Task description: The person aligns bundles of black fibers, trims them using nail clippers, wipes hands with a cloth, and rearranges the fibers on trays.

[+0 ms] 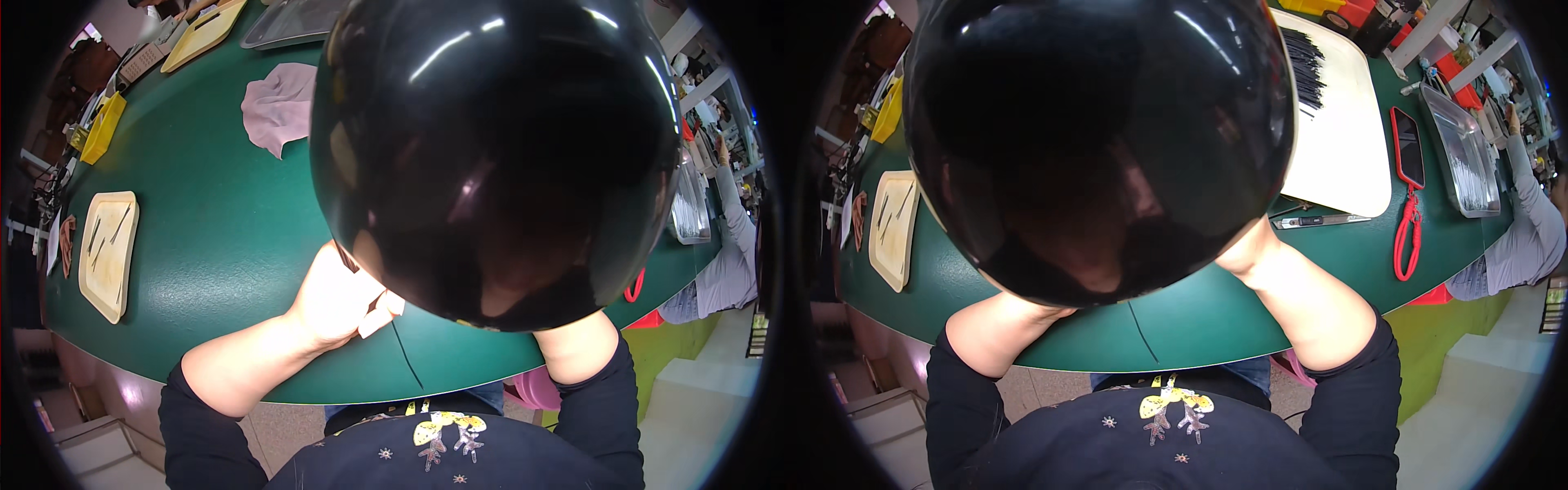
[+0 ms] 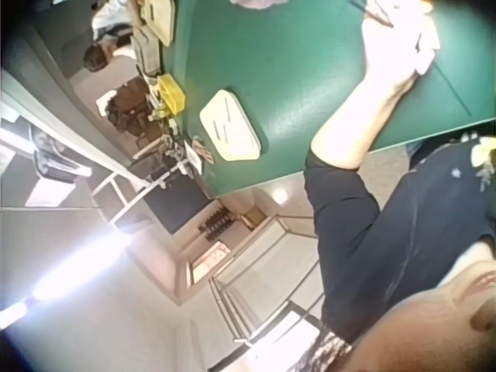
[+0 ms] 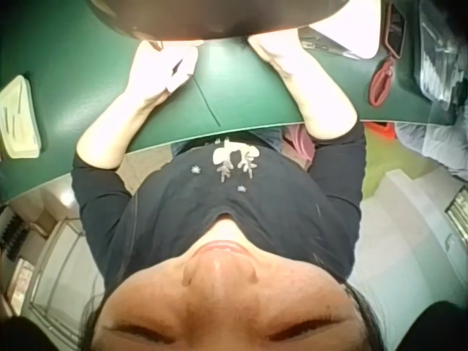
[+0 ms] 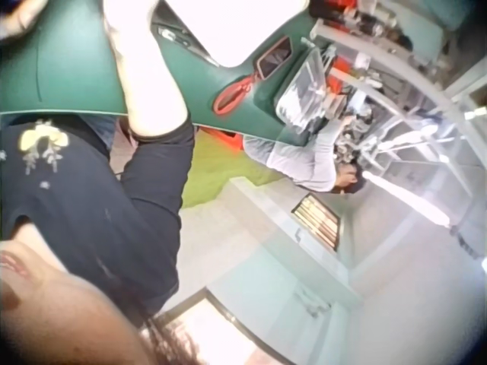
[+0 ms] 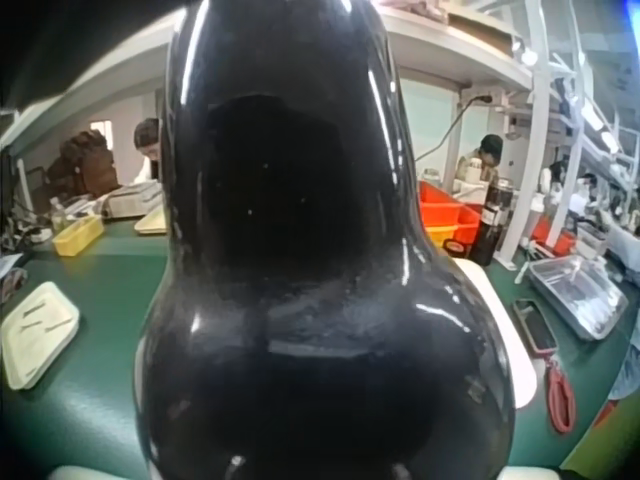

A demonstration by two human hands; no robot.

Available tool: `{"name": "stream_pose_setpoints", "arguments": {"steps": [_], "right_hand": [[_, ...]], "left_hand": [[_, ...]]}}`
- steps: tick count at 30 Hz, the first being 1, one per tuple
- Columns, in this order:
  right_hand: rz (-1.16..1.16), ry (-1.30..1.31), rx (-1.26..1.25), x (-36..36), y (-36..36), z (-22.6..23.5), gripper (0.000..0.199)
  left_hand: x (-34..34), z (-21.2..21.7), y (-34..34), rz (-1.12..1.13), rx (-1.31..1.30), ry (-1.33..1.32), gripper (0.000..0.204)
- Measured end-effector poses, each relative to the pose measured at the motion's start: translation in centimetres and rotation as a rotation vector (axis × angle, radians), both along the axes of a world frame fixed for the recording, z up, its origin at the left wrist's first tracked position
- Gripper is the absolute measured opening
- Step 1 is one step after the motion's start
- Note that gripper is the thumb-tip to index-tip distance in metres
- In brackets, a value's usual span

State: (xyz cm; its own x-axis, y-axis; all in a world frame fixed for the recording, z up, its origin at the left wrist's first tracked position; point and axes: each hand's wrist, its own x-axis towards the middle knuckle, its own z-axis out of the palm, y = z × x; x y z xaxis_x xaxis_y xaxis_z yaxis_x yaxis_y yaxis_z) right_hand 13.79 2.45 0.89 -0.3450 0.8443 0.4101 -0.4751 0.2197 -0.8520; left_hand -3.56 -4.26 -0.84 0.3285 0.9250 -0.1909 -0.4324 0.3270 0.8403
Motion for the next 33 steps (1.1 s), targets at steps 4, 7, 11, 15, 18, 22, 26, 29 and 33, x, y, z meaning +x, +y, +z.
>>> {"name": "stream_pose_setpoints", "arguments": {"steps": [4,7,11,15,18,22,26,29,33], "right_hand": [[-0.01,0.01,0.004,0.5,-0.1,0.1,0.045],[-0.009,-0.02,0.014,0.4,-0.2,0.1,0.045],[0.01,-0.071,0.027,0.2,-0.4,-0.2,0.044],[0.013,-0.105,0.037,0.1,-0.3,-0.3,0.044],[0.019,-0.118,0.041,0.0,-0.2,-0.2,0.043],[0.03,-0.109,0.03,-0.3,0.1,0.0,0.043],[0.009,-0.026,-0.004,-0.2,0.3,0.1,0.042],[-0.008,0.038,-0.012,0.2,0.2,0.7,0.042],[-0.022,0.076,-0.026,0.6,0.2,1.0,0.042]], "left_hand": [[0.1,1.3,0.3,-0.107,-0.046,0.288,0.021],[0.1,1.1,0.1,-0.112,-0.057,0.372,0.022],[-0.1,0.1,0.0,-0.058,0.046,0.418,0.023],[0.1,0.2,0.0,-0.042,0.05,0.424,0.024],[0.3,0.7,0.0,-0.057,0.019,0.346,0.025],[0.0,0.4,0.0,-0.09,-0.015,0.286,0.026],[0.2,1.3,0.5,-0.28,-0.015,0.149,0.031],[1.3,0.8,0.1,-0.22,-0.022,-0.024,0.039],[0.8,0.5,0.5,-0.331,-0.053,0.033,0.034]]}}
